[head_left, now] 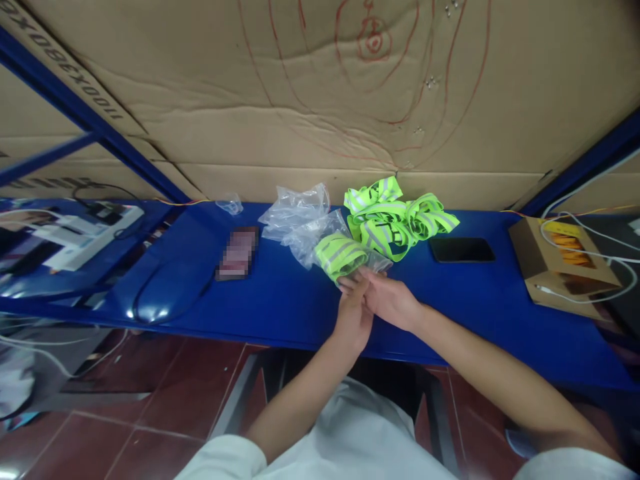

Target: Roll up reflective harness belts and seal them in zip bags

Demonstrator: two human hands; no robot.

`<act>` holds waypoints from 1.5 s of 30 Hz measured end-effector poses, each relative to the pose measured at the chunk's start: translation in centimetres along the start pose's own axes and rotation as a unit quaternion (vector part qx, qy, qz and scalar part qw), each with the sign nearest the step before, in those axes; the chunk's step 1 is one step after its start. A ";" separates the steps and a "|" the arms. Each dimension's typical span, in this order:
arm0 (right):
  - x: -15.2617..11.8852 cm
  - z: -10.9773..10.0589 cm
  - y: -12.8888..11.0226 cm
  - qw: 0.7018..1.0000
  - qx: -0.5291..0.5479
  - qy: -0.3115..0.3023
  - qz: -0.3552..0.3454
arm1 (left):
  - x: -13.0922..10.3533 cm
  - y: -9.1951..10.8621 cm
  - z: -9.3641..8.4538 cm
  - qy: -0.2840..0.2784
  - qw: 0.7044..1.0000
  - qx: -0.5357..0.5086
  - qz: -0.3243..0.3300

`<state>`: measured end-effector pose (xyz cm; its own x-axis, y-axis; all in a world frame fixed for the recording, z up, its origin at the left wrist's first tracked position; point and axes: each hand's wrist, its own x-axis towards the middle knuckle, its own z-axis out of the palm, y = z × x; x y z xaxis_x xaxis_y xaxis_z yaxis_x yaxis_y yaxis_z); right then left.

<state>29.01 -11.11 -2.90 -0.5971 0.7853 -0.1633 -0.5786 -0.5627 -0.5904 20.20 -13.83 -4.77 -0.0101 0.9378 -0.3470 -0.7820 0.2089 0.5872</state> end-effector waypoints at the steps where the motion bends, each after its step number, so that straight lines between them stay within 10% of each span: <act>1: 0.0 0.0 -0.2 1.000 0.000 0.005 0.000 | -0.2 0.0 0.1 -0.009 1.000 0.001 0.001; 5: -0.4 0.3 -1.0 0.998 -0.040 0.027 0.036 | -0.7 1.5 -1.2 -0.111 0.989 0.076 -0.062; 8: -0.4 0.2 -1.7 0.995 -0.053 0.085 0.026 | -1.1 4.1 -3.9 -0.252 0.929 0.237 -0.134; 10: -0.1 -0.2 -1.9 0.988 -0.049 0.145 -0.029 | -1.3 6.0 -5.9 -0.249 0.869 0.428 -0.030; 13: 0.5 -0.5 -1.6 0.975 -0.062 0.198 -0.084 | -0.9 8.3 -7.8 -0.116 0.664 0.673 0.304; 16: 0.3 0.3 -1.0 0.986 -0.095 0.121 -0.067 | 0.9 9.7 -7.7 -0.126 0.430 0.750 0.487; 19: -1.1 1.7 -1.5 0.990 -0.133 -0.013 -0.038 | 3.2 11.2 -6.3 -0.192 0.354 0.757 0.516; 22: -2.7 2.3 -3.7 0.965 -0.234 -0.006 -0.121 | 4.3 13.1 -5.0 -0.210 0.459 0.708 0.494; 26: -2.7 1.0 -6.4 0.839 -0.397 0.119 -0.353 | 4.0 14.2 -3.9 -0.218 0.711 0.554 0.374; 30: -0.4 -1.3 -5.2 0.827 -0.474 0.130 -0.274 | 4.5 12.3 -3.3 -0.233 0.863 0.437 0.095; 33: 1.1 -3.0 -3.6 0.867 -0.436 0.152 -0.188 | 5.7 10.9 -3.6 -0.244 0.890 0.384 -0.031; 45: 1.5 -5.2 -3.1 0.884 -0.404 0.197 -0.130 | 8.3 11.6 -5.3 -0.221 0.873 0.434 -0.028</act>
<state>32.80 -6.89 -5.37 -0.1701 0.9794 -0.1088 0.0124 -0.1083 -0.9940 7.76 -5.09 -4.75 0.4051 0.8945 -0.1891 -0.0049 0.2090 0.9779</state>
